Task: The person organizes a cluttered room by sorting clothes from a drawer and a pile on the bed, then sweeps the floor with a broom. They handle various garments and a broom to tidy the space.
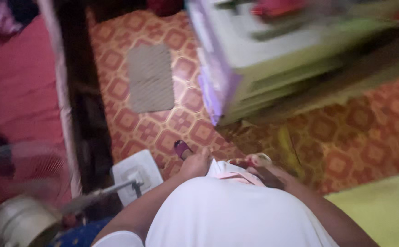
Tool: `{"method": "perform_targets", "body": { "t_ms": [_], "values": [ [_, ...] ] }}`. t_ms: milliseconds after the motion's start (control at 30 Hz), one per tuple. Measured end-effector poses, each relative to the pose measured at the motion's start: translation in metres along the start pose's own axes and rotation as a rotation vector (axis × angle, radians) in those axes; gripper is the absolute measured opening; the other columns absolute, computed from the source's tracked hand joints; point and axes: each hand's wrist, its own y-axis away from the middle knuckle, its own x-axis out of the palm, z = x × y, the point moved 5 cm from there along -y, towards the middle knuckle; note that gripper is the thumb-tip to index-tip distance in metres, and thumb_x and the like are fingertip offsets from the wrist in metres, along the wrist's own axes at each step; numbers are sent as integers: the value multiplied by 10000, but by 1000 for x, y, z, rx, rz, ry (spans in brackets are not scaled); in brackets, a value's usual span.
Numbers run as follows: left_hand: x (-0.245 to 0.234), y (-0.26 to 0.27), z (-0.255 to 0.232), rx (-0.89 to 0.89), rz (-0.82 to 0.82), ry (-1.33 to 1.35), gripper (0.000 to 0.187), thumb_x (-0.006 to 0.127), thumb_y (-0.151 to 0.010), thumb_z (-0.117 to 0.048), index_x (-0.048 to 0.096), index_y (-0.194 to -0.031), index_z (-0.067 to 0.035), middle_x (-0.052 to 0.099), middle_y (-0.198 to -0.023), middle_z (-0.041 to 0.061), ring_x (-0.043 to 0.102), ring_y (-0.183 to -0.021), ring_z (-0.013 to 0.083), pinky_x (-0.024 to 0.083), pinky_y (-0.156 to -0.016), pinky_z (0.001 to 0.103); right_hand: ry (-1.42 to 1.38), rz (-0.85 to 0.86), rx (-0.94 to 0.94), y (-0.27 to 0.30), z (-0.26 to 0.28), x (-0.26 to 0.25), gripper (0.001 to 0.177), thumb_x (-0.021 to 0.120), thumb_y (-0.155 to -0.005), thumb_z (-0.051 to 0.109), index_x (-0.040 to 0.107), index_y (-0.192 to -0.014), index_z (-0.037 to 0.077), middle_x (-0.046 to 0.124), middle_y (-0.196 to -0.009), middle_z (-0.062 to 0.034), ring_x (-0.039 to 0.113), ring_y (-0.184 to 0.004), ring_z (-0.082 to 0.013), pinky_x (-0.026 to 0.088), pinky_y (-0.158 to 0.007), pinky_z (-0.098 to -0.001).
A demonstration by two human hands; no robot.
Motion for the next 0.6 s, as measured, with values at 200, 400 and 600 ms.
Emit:
{"method": "perform_targets", "body": {
  "t_ms": [200, 400, 600],
  "values": [
    [-96, 22, 67, 84, -379, -88, 180, 496, -1025, -243, 524, -1002, -67, 692, -807, 219, 700, -791, 426, 542, -718, 540, -196, 289, -285, -155, 22, 70, 226, 662, -909, 202, 590, -1119, 165, 580, -1309, -37, 534, -1195, -166, 447, -968, -299],
    [-159, 34, 153, -244, -399, -73, 192, 492, -1003, -244, 561, -1037, -67, 695, -948, 244, 673, -801, 468, 499, -700, 593, -199, 459, -999, -267, 122, 126, 283, 629, -991, 100, 419, -1149, 207, 532, -1485, -101, 497, -1384, -185, 395, -1122, -287],
    [-211, 53, 177, -172, -210, 155, 320, 624, -919, -347, 701, -1097, -93, 702, -1167, 171, 666, -1141, 353, 519, -958, 448, -151, 331, -386, -316, 178, 155, 290, 670, -987, 139, 442, -1151, 210, 624, -1076, -94, 529, -898, -143, 442, -744, -292]
  ]
}}
